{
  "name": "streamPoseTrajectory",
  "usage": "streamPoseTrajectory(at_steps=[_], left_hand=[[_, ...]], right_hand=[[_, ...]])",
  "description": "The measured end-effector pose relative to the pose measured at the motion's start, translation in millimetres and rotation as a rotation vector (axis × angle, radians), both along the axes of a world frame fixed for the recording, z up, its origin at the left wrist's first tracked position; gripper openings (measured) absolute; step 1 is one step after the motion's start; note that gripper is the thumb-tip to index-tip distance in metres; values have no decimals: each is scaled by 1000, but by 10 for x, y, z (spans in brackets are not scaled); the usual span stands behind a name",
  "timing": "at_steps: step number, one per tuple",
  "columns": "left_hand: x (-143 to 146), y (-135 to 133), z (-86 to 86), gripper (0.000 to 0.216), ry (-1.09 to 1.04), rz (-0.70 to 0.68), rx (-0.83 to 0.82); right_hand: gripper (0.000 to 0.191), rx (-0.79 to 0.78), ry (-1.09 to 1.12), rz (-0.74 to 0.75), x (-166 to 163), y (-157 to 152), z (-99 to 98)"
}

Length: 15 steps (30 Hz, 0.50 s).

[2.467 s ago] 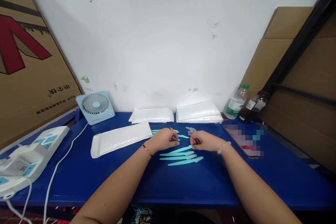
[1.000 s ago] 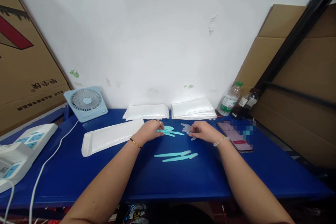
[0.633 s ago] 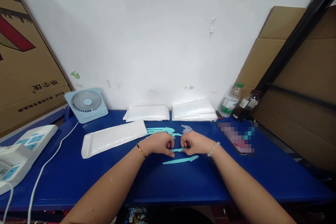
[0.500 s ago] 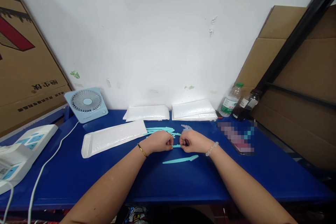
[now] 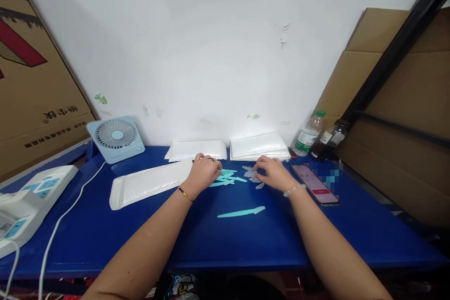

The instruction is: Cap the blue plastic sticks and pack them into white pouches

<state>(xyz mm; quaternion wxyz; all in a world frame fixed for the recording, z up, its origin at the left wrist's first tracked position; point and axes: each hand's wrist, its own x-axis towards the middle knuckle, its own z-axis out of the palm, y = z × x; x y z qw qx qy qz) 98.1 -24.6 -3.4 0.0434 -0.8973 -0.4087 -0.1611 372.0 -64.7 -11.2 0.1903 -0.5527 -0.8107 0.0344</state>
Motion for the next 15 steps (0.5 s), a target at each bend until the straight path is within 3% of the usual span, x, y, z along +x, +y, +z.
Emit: streamPoseTrajectory(at_steps=[3, 5, 7, 11, 15], left_hand=[[1, -27, 2, 20, -47, -18, -59], [10, -73, 36, 22, -65, -62, -156], [34, -135, 68, 25, -49, -144, -277], [130, -245, 25, 35, 53, -301, -424], [231, -274, -119, 14, 126, -311, -325]], right_hand=[[19, -226, 115, 208, -34, -100, 61], [26, -436, 89, 333, -96, -172, 82], [25, -552, 19, 369, -176, -220, 62], [11, -434, -48, 324, -327, -225, -34], [10, -310, -27, 301, -404, -192, -78]])
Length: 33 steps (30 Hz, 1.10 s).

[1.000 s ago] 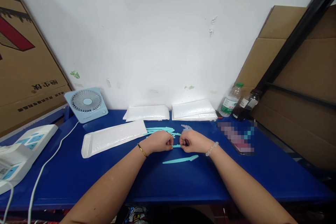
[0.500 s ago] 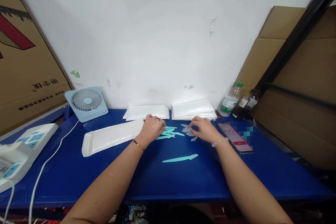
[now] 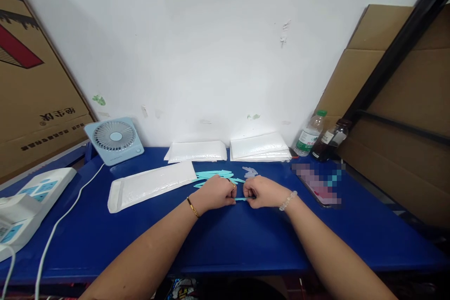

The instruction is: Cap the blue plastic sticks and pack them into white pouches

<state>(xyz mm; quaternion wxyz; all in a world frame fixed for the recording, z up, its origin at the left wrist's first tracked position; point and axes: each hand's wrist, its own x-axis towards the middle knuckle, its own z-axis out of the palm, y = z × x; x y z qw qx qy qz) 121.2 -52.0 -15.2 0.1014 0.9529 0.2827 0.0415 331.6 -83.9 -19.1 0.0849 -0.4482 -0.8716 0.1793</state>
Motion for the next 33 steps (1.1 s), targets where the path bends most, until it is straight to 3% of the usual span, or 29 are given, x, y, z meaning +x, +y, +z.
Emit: streamPoseTrajectory(at_steps=[6, 10, 12, 14, 16, 18, 24, 33], left_hand=[[-8, 68, -4, 12, -21, 53, 129], [-122, 157, 89, 18, -48, 140, 201], [-185, 191, 124, 20, -103, 223, 143], [-228, 203, 142, 20, -215, 279, -13], [-245, 195, 144, 21, -325, 281, -198], [-243, 182, 139, 23, -383, 255, -281], [-225, 185, 145, 23, -393, 259, -208], [-231, 197, 139, 23, -404, 268, -265]], right_hand=[[4, 78, 28, 4, 35, 44, 24], [8, 144, 109, -136, 258, 116, 57], [13, 137, 247, -255, 389, 154, 67], [20, 94, 440, -333, 469, 181, 66], [29, 19, 602, -347, 475, 194, 54], [38, -63, 676, -344, 422, 194, 35], [40, -125, 724, -356, 263, 160, 18], [40, -156, 757, -338, 261, 158, 16]])
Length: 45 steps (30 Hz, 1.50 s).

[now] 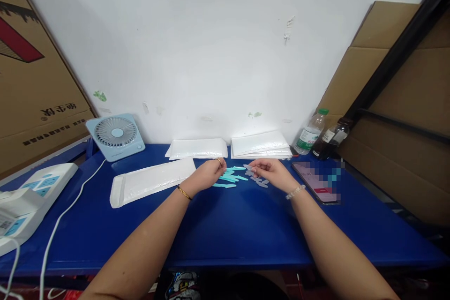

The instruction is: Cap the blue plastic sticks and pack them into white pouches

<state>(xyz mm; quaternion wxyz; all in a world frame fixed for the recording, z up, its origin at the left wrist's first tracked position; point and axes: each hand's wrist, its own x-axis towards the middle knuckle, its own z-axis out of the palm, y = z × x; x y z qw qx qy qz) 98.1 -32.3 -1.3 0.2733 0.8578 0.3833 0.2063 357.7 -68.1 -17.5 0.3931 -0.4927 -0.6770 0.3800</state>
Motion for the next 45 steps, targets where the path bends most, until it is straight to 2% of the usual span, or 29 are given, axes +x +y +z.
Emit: streamPoseTrajectory(at_steps=[7, 12, 15, 17, 21, 24, 26, 29, 34, 36, 45], left_hand=[[56, -52, 17, 20, 28, -52, 9], [68, -56, -4, 18, 188, -130, 5], [-8, 10, -43, 18, 298, -141, 58], [-70, 64, -68, 19, 362, -112, 114], [-119, 123, -106, 13, 426, -74, 167], [-75, 99, -110, 3, 413, -80, 186], [-34, 67, -97, 7, 412, -87, 222], [14, 26, -68, 11, 407, -94, 285], [30, 12, -29, 15, 323, -88, 303], [26, 14, -19, 15, 308, -93, 304], [33, 21, -34, 15, 282, -110, 293]], right_hand=[[37, -53, -37, 84, -90, -25, -18], [32, -154, -59, 194, -127, -58, -19], [29, -222, -175, 298, -73, -57, -21], [24, -164, -299, 248, -1, -49, -13], [11, 52, -573, 13, 186, -14, -8], [4, 30, -706, -1, 262, 14, -50], [3, -2, -732, 26, 251, 24, -84], [2, 53, -681, 47, 173, 16, -95], [16, 64, -380, 78, 40, -31, -21], [19, 71, -323, 90, 7, -40, -10], [20, 152, -368, 112, -109, -69, 10]])
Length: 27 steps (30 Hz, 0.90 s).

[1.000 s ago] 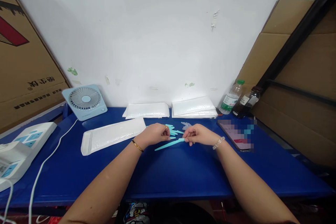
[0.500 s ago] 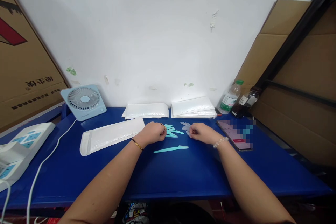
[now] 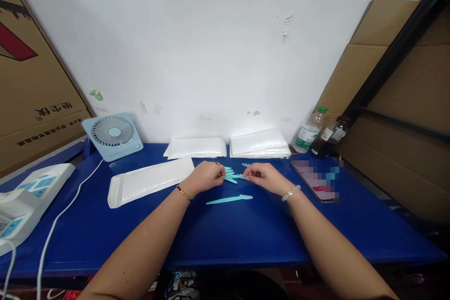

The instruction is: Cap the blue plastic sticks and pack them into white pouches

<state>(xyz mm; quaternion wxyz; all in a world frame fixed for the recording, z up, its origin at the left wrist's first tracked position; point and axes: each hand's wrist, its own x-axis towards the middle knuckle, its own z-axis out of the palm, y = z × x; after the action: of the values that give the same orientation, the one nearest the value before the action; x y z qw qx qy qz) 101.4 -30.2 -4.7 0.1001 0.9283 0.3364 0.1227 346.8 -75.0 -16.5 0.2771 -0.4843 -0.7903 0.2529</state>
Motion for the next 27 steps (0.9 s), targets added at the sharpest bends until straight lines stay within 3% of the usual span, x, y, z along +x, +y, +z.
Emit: streamPoseTrajectory(at_steps=[10, 17, 23, 27], left_hand=[[37, -21, -12, 14, -31, -27, 8], [40, -26, -52, 14, 23, -111, -97], [-60, 135, -137, 18, 82, 27, 54], [-67, 202, -193, 18, 112, 42, 102]], right_hand=[[17, 21, 13, 3, -52, -13, 3], [17, -89, -14, 96, -82, -25, -22], [14, 32, -138, -178, 339, 68, 0], [16, -15, -352, -206, 554, 115, -30]])
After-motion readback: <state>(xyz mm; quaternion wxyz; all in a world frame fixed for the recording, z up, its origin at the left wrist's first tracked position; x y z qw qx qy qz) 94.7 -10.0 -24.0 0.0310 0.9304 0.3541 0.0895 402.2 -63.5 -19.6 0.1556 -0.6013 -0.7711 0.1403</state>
